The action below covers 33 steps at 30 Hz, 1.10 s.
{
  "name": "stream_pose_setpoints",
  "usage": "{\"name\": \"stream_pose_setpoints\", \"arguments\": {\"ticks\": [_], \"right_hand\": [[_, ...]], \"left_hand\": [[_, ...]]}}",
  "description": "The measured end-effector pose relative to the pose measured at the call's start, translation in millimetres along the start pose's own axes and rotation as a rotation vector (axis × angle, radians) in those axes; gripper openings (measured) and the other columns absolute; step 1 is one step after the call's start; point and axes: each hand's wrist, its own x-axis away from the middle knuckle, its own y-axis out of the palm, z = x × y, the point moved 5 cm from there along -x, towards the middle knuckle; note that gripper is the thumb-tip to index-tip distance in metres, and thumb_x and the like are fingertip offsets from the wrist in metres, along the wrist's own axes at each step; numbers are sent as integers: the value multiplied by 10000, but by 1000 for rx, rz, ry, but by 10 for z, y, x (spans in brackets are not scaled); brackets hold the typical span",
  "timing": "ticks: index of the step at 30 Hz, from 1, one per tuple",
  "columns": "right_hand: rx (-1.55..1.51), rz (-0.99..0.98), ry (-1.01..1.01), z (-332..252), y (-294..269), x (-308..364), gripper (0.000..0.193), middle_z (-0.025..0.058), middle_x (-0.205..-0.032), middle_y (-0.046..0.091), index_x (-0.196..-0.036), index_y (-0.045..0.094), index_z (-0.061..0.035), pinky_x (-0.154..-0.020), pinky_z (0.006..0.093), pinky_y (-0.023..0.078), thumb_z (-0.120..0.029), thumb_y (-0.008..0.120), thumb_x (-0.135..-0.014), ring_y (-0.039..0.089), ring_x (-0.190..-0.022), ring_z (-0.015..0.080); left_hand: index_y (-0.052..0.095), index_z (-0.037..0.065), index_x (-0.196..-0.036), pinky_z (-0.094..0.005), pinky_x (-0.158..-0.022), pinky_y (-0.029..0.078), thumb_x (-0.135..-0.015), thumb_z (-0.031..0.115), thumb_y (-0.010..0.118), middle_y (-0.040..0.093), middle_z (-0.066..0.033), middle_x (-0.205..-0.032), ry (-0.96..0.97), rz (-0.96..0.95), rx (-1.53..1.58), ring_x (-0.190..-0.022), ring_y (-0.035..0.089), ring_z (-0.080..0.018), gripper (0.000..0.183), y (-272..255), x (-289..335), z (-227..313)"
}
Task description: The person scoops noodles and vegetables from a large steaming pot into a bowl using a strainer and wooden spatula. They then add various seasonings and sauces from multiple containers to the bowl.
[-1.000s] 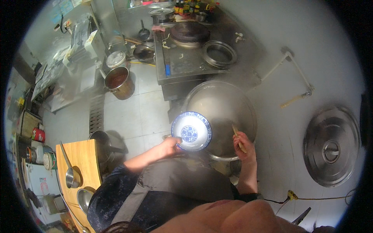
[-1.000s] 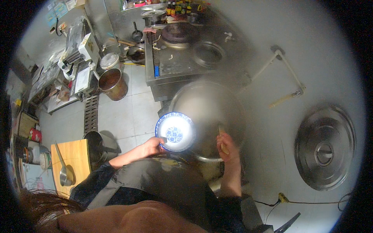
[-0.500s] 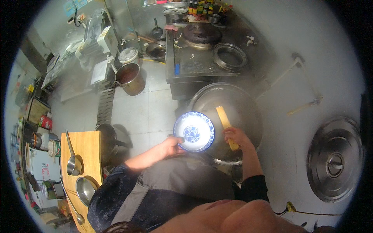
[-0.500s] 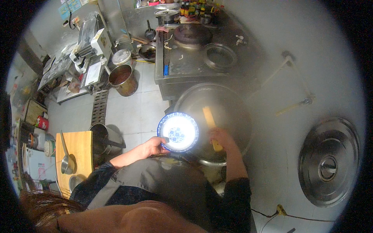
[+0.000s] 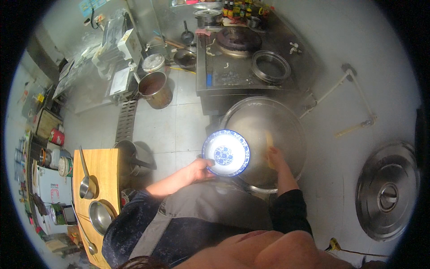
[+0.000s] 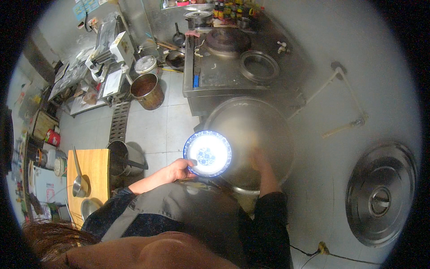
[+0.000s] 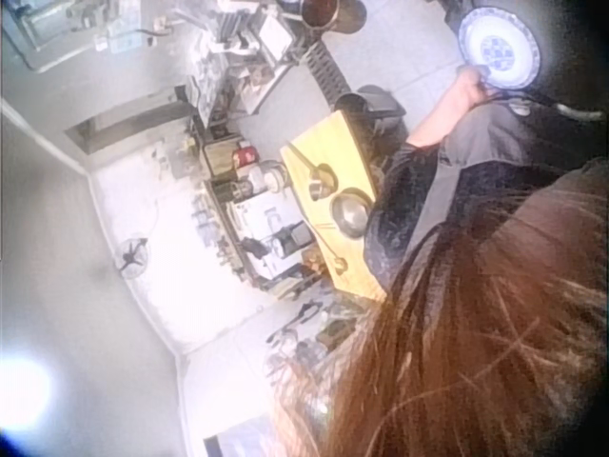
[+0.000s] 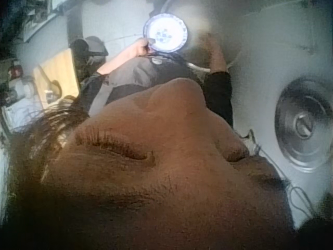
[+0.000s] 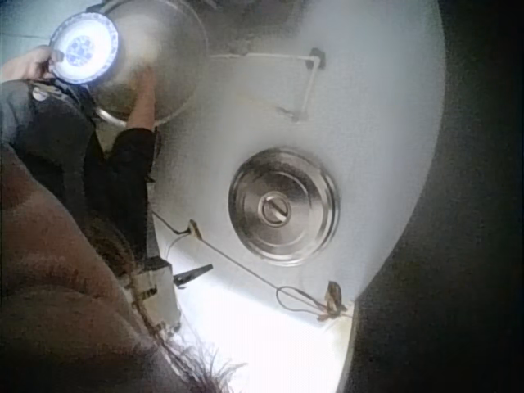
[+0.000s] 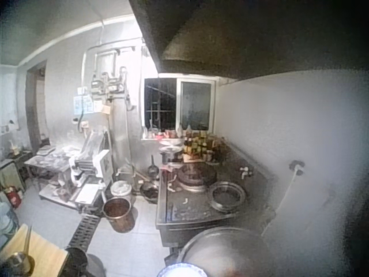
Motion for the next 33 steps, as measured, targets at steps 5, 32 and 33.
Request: {"name": "stream_pose_setpoints", "arguments": {"ticks": [5,32,33], "right_hand": [[591,112,-50,-211,-212,481,454,215,-1094,646,-1329,478,-77,-851,437,511,-136,569,-889,637,-1029,344],[803,-96,506,-163,-108,1939,412,200,-738,630,-1266,502,2,-485,399,514,26,436,-860,629,-577,260],[779,-81,544,-211,-82,2006,439,217,-770,635,-1277,501,-9,-500,405,509,44,416,-850,638,-604,266]], "left_hand": [[407,-37,-1262,-483,-705,587,-851,8,468,579,-207,-1114,-25,9,4,-923,649,-360,417,12,9,28],[391,-63,-1270,-523,-902,527,-862,25,423,598,-249,-1105,-157,-185,-72,-974,636,-394,418,-119,-258,38],[387,-66,-1268,-529,-914,521,-855,21,420,593,-253,-1117,-164,-178,-57,-986,632,-398,424,-125,-269,33]]}}
